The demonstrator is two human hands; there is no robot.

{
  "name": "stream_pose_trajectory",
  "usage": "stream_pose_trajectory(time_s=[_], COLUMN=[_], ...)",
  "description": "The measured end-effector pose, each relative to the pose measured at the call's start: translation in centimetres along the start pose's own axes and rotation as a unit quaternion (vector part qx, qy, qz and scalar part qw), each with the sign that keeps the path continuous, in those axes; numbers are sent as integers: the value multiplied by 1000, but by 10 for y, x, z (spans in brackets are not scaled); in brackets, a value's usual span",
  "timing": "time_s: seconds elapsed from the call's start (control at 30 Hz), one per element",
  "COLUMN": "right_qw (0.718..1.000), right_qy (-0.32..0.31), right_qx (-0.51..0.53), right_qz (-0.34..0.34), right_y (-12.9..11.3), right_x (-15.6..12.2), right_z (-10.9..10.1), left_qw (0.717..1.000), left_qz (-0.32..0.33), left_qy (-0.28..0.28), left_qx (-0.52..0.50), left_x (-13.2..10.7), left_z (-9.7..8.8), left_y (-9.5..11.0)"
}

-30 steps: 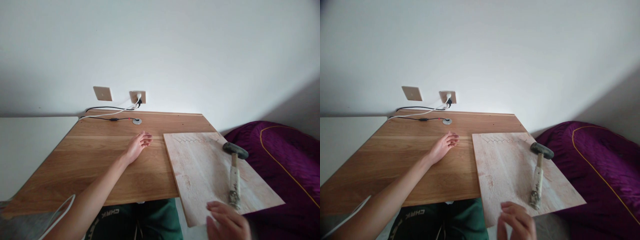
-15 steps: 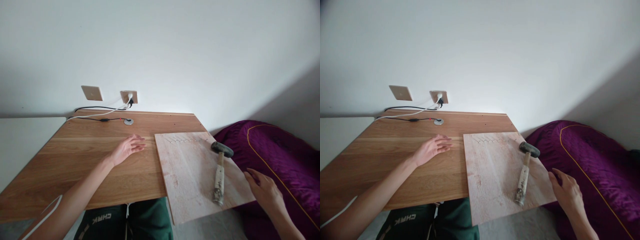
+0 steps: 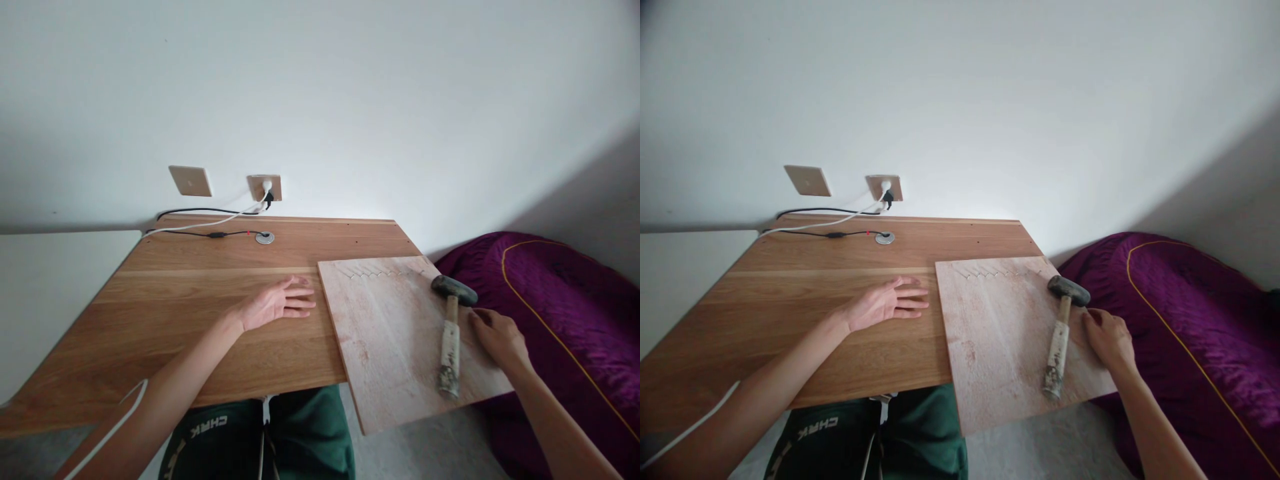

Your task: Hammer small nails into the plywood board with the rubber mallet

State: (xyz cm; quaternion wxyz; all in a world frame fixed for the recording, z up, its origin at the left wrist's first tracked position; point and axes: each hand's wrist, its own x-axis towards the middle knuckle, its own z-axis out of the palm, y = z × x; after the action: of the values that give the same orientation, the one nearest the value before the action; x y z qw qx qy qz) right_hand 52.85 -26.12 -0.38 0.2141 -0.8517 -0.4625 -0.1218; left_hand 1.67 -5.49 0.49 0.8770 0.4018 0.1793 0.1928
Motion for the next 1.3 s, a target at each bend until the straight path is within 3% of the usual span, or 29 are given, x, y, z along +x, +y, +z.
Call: stream_pose_trajectory(time_s=[0.17, 0.37, 0.57, 0.8, 0.9, 1.1, 1.2, 1.3], right_qw=[994, 990, 986, 982, 973, 956, 950, 942], right_qy=[-48, -83, -117, -148, -171, -200, -209, -219], right_qx=[-30, 2, 36, 92, 150, 217, 229, 244], right_qz=[90, 112, 117, 77, 51, -1, -38, -72], right_y=[-13, -32, -53, -89, -114, -162, -176, -183], right_x=[-7, -17, -31, -58, -77, -123, -135, -131], right_z=[4, 3, 10, 21, 16, 0, -7, -16], left_qw=[1000, 999, 996, 972, 942, 839, 792, 745], left_qz=[-19, -22, -6, 32, 34, 43, 64, 75], left_qy=[-17, 23, 85, 221, 299, 451, 492, 490], left_qx=[4, 3, 33, 77, 152, 301, 356, 447], left_x=[3, -8, -48, -115, -147, -198, -215, -221], left_z=[10, 7, 0, -3, -7, -15, -21, -26], left_y=[-5, -5, 3, 11, 8, -8, -18, -22])
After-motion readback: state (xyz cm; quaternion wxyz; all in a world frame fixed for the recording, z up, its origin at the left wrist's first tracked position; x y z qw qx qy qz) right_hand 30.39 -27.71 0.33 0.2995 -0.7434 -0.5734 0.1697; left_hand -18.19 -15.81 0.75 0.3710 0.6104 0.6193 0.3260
